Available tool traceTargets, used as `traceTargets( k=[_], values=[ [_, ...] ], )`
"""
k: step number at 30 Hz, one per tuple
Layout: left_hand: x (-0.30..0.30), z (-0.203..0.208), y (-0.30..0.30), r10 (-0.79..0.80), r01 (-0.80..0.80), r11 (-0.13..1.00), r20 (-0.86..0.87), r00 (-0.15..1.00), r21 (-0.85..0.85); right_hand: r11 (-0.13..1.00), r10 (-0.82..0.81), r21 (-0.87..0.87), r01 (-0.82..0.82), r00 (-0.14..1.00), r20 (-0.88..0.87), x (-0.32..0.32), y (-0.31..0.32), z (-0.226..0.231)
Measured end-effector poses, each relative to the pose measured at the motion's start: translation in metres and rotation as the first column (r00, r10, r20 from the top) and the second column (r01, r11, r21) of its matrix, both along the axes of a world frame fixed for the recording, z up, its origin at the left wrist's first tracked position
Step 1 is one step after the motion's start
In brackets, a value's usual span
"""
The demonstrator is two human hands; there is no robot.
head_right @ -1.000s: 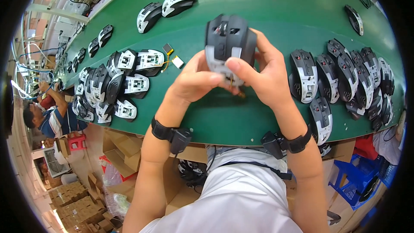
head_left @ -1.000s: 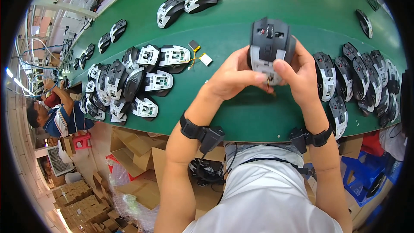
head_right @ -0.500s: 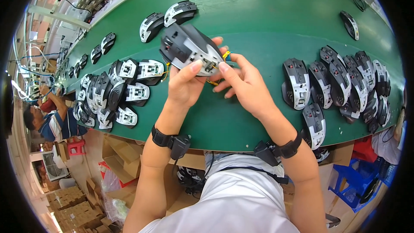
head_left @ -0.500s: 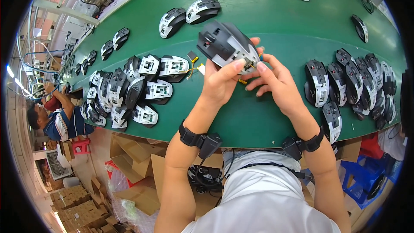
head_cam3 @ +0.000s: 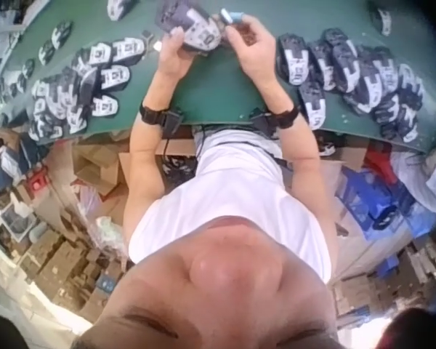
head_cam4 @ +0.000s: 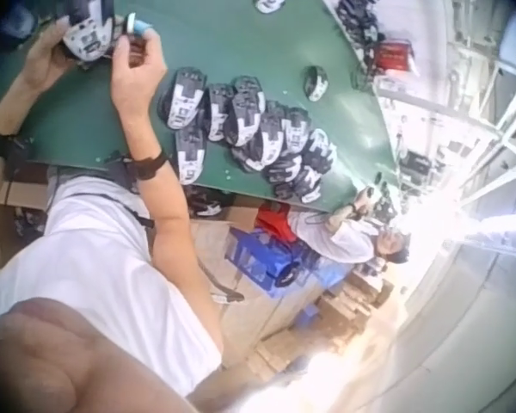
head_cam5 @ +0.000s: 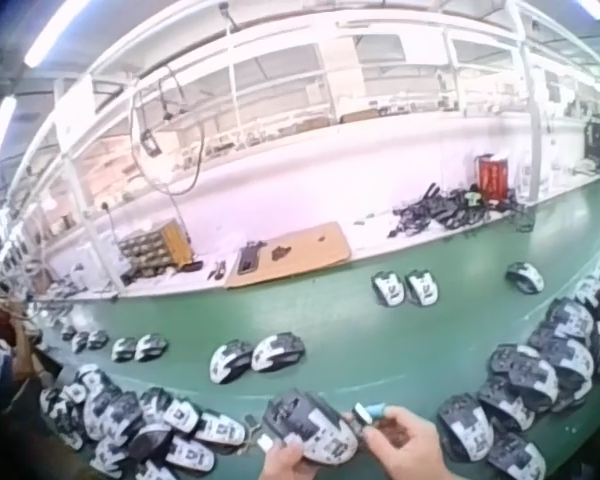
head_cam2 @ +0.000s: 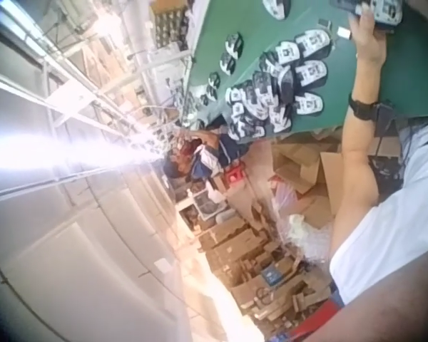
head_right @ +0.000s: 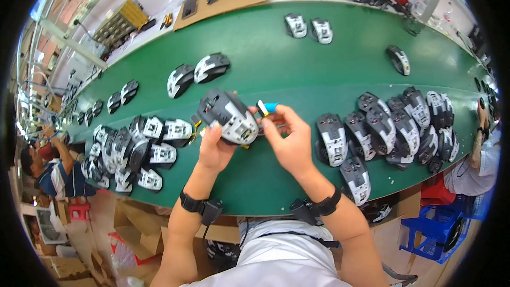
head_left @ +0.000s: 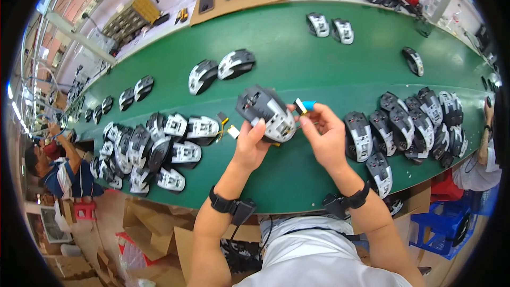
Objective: Assembling the internal components and base of computer mice on a factory assembly line.
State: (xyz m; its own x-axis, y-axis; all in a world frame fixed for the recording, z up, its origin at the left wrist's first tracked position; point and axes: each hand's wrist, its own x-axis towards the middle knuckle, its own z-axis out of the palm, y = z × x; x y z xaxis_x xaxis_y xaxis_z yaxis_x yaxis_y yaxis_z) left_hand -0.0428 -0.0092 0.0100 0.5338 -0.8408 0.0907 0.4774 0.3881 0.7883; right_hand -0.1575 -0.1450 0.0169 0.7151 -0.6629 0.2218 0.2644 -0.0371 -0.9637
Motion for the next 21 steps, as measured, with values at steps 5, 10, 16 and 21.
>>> traceTargets(
  k=[5,10,16,21],
  values=[
    [0.003,-0.004,0.005,0.045,-0.057,0.994,0.120,0.992,0.096,0.979,-0.021,-0.203,0.000,0.995,-0.100,-0.002,0.001,-0.001],
    [-0.002,0.006,0.004,0.009,-0.017,0.997,0.110,0.994,0.069,0.994,-0.008,-0.107,0.001,0.998,-0.065,-0.001,0.003,0.003],
    [-0.002,0.002,-0.006,0.077,-0.076,0.996,-0.028,0.997,0.050,0.962,-0.064,-0.266,0.065,0.998,0.012,-0.005,0.000,0.009],
    [0.001,0.006,-0.013,0.063,-0.062,0.997,-0.013,0.998,0.054,0.912,-0.072,-0.395,0.113,0.990,0.118,-0.003,0.006,0.005]
  ],
)
